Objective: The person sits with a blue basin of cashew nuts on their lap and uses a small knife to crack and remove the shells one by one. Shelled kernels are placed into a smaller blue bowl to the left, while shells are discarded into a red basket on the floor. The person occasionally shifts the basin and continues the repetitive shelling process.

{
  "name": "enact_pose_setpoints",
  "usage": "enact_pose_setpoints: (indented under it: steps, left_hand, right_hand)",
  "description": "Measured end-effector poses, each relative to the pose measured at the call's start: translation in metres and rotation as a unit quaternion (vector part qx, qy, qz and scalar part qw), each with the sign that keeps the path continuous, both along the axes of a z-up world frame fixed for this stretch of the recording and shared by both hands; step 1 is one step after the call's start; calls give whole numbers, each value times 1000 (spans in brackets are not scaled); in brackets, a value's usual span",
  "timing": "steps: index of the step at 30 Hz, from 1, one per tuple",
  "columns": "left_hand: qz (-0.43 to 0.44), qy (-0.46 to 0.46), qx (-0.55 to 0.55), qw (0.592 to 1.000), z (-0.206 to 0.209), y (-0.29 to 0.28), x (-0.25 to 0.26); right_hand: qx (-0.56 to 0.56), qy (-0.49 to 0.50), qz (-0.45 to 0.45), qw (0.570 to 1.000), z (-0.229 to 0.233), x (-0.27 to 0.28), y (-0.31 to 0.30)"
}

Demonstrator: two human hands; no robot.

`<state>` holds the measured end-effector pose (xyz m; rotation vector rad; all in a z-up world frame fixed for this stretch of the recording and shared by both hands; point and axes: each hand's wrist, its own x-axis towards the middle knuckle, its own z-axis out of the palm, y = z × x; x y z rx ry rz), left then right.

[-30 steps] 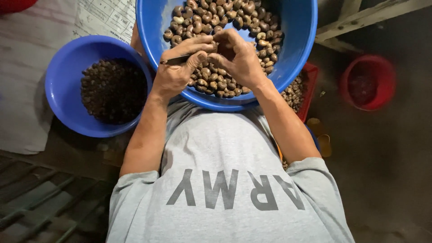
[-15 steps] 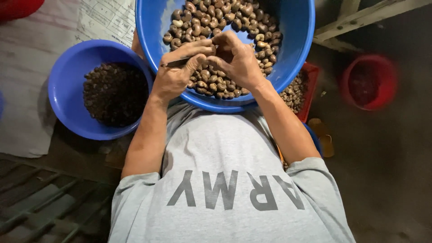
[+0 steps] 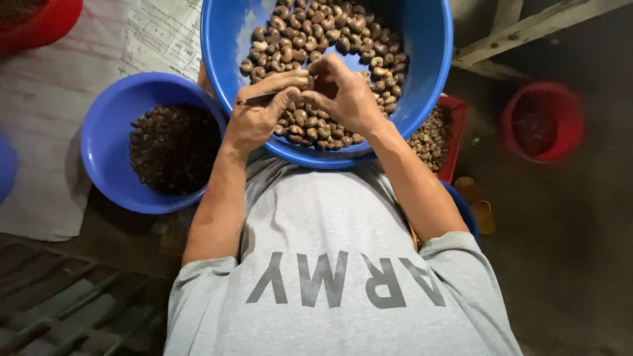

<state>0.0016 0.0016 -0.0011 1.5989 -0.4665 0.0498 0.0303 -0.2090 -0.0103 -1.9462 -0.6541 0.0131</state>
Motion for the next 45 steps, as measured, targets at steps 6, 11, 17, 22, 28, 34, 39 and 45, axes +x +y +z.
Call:
enact_pose_setpoints:
  steps: [6,11,17,22,28,34,39,45]
  left_hand:
    - [-11,3,4,1000,-3,0,0]
    - [-29,5,9,1000,-4,-1,1]
    - [10,11,18,1000,-4,0,0]
    - [2,28,6,1000,-6,0,-1]
    - [3,27,17,999,-2,0,-1]
    - [-11,18,15,1000,-4,1,0]
    - [-1,38,7,999,-1,-2,-2]
    - [15,0,24,1000,-8,-9,-10]
  right_hand:
    - [-27,-8,-8,1000,-6,1,-2]
    - [-17,-35,-12,999,-1,2,-2]
    - [-25,-16,-18,999,-5,3,-1]
    - [-19,-38,-11,999,-7,0,-2]
    - [-39,-103,-15,994,-10,1,-2]
    - [-70,-137,-32,988,-13,1,-2]
    - [-61,-144,-48,987,-5,-3,-12]
    - [70,-264,-180,945,-13,-52,-93]
